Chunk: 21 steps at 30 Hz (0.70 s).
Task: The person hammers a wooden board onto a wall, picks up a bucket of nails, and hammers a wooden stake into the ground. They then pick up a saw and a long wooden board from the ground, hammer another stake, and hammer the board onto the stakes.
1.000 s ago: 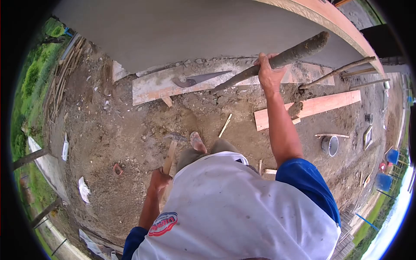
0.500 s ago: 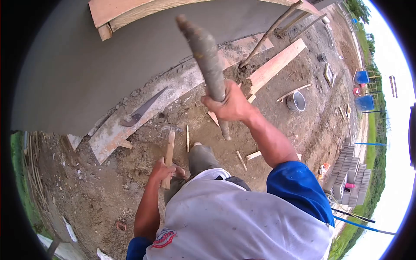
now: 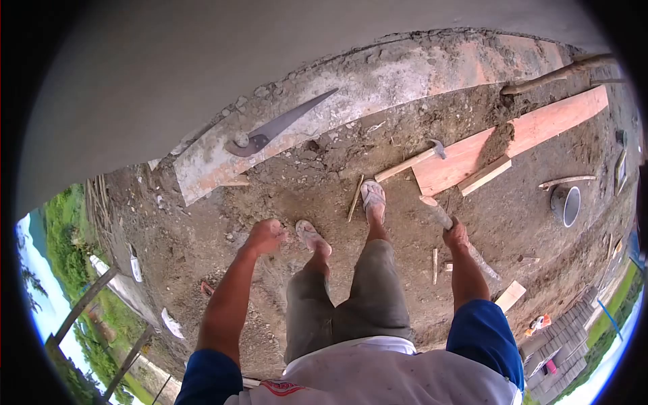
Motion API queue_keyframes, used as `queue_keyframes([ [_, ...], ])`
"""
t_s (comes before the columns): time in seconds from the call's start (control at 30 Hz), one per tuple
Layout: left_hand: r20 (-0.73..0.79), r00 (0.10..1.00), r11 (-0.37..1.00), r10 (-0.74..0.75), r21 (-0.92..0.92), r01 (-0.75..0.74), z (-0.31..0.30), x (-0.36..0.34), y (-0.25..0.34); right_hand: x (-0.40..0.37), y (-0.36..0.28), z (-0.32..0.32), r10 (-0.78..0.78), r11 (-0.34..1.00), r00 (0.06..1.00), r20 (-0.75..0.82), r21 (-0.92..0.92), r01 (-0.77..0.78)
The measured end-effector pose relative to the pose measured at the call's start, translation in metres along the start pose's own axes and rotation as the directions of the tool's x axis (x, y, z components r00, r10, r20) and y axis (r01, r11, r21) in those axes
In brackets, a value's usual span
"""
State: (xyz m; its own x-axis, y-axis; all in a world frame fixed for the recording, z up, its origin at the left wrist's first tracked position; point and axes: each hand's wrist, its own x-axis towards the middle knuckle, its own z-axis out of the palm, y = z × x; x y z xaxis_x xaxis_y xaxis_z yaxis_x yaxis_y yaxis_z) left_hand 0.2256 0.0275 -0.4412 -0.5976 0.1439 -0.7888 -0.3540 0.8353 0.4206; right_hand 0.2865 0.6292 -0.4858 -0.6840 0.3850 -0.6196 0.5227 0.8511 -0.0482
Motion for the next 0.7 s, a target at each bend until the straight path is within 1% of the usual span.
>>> queue_keyframes([
  [0.07, -0.104, 0.992, 0.992, -0.074, 0.097, 0.084, -0.033, 0.061, 0.025, 0.045, 0.001, 0.025, 0.065, 0.997, 0.997, 0.035, -0.036, -0.064],
  [0.1, -0.142, 0.988, 0.973, -0.057, 0.214, 0.086, -0.038, 0.103, 0.009, 0.075, -0.005, 0.043, 0.092, 0.995, 0.994, 0.057, -0.047, -0.089],
  [0.13, -0.179, 0.981, 0.956, -0.076, 0.267, 0.123, -0.046, 0.145, -0.004, 0.101, -0.010, 0.060, 0.118, 0.991, 0.990, 0.075, -0.065, -0.113],
  [0.17, -0.217, 0.969, 0.871, -0.117, 0.446, 0.205, -0.059, 0.177, 0.007, 0.122, -0.014, 0.076, 0.095, 0.977, 0.995, 0.002, -0.190, -0.093],
  [0.2, -0.252, 0.958, 0.847, -0.136, 0.473, 0.244, -0.071, 0.205, 0.010, 0.147, -0.029, 0.092, 0.053, 0.949, 0.996, -0.077, -0.306, -0.074],
  [0.23, -0.335, 0.940, 0.835, -0.071, 0.495, 0.240, -0.073, 0.237, -0.008, 0.169, -0.075, 0.075, 0.187, 0.926, 0.982, 0.014, -0.337, -0.172],
  [0.27, -0.344, 0.935, 0.804, -0.087, 0.531, 0.270, -0.077, 0.256, -0.008, 0.195, -0.090, 0.083, 0.037, 0.986, 0.997, -0.064, -0.161, -0.046],
  [0.3, -0.359, 0.928, 0.770, -0.099, 0.563, 0.300, -0.081, 0.274, -0.008, 0.232, -0.093, 0.105, -0.223, 0.962, 0.959, -0.178, 0.121, 0.246],
  [0.33, -0.394, 0.913, 0.769, -0.109, 0.549, 0.329, -0.076, 0.296, -0.022, 0.266, -0.115, 0.125, -0.223, 0.790, 0.965, -0.140, 0.553, 0.263],
  [0.37, -0.432, 0.894, 0.767, -0.118, 0.533, 0.359, -0.070, 0.310, -0.039, 0.265, -0.172, 0.103, -0.223, 0.454, 0.974, 0.045, 0.889, 0.063],
  [0.4, -0.443, 0.884, 0.763, -0.150, 0.516, 0.389, -0.065, 0.313, -0.039, 0.271, -0.216, 0.097, -0.198, 0.174, 0.962, 0.188, 0.973, -0.154],
  [0.47, -0.478, 0.851, 0.744, -0.219, 0.482, 0.462, -0.064, 0.313, -0.023, 0.311, -0.260, 0.107, -0.313, 0.150, 0.937, 0.154, 0.982, -0.111],
  [0.5, -0.525, 0.833, 0.734, -0.175, 0.494, 0.466, -0.063, 0.315, -0.036, 0.315, -0.293, 0.093, -0.186, -0.111, 0.936, 0.299, 0.940, -0.323],
  [0.57, -0.602, 0.795, 0.716, -0.072, 0.523, 0.461, -0.056, 0.323, -0.063, 0.311, -0.334, 0.066, 0.001, 0.066, 0.929, 0.370, 0.927, -0.369],
  [0.6, -0.577, 0.811, 0.732, -0.095, 0.512, 0.450, -0.062, 0.317, -0.059, 0.308, -0.347, 0.060, 0.102, 0.152, 0.919, 0.380, 0.907, -0.392],
  [0.7, -0.512, 0.852, 0.793, -0.105, 0.474, 0.382, -0.075, 0.309, -0.063, 0.311, -0.351, 0.055, 0.290, 0.299, 0.891, 0.348, 0.852, -0.430],
])
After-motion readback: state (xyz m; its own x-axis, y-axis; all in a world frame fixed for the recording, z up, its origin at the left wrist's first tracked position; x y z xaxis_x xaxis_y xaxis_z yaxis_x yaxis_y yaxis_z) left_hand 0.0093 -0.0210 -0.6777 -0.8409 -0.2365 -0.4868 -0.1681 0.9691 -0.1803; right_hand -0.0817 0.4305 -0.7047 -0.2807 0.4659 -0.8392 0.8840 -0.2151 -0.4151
